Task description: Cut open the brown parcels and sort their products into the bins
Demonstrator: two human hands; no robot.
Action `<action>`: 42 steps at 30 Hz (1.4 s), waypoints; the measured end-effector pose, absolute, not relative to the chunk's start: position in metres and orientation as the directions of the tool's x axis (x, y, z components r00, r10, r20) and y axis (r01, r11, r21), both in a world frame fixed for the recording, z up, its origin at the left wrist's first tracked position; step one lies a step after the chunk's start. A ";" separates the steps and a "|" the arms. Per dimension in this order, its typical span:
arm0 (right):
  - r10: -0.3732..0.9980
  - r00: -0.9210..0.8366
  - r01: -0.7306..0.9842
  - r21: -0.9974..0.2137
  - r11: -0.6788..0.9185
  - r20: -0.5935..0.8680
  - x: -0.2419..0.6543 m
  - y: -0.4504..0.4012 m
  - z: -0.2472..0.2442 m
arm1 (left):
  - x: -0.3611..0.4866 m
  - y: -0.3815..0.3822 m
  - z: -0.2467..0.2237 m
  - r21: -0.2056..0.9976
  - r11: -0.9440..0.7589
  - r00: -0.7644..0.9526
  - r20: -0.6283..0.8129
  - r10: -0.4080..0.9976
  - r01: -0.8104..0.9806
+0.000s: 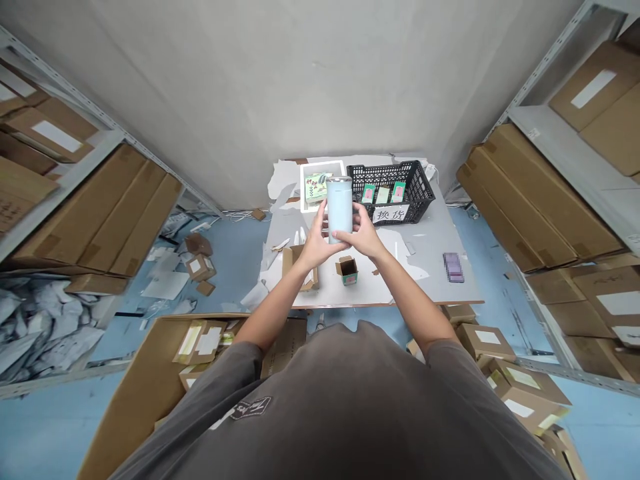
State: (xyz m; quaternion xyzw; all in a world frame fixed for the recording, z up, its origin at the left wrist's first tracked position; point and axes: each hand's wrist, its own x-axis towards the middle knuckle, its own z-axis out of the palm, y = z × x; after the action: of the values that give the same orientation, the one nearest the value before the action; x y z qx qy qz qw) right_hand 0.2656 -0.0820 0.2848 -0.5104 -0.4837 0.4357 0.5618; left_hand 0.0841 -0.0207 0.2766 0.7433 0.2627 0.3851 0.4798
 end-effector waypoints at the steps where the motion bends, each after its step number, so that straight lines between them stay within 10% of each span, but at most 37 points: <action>1: 0.986 0.139 0.004 -0.995 0.095 0.095 0.266 -0.083 0.285 | 0.084 -0.020 0.277 0.919 -0.394 0.576 0.321 0.752 0.002; 42: 0.990 0.136 0.035 -0.999 0.022 0.027 0.269 -0.087 0.255 | 0.079 -0.018 0.253 0.976 -0.207 0.621 0.202 0.757 -0.066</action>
State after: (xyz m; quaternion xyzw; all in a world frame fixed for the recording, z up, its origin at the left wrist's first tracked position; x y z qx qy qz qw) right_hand 0.2689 -0.0870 0.2554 -0.5351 -0.4790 0.4500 0.5308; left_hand 0.0792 -0.0181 0.2533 0.6903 0.2504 0.3562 0.5779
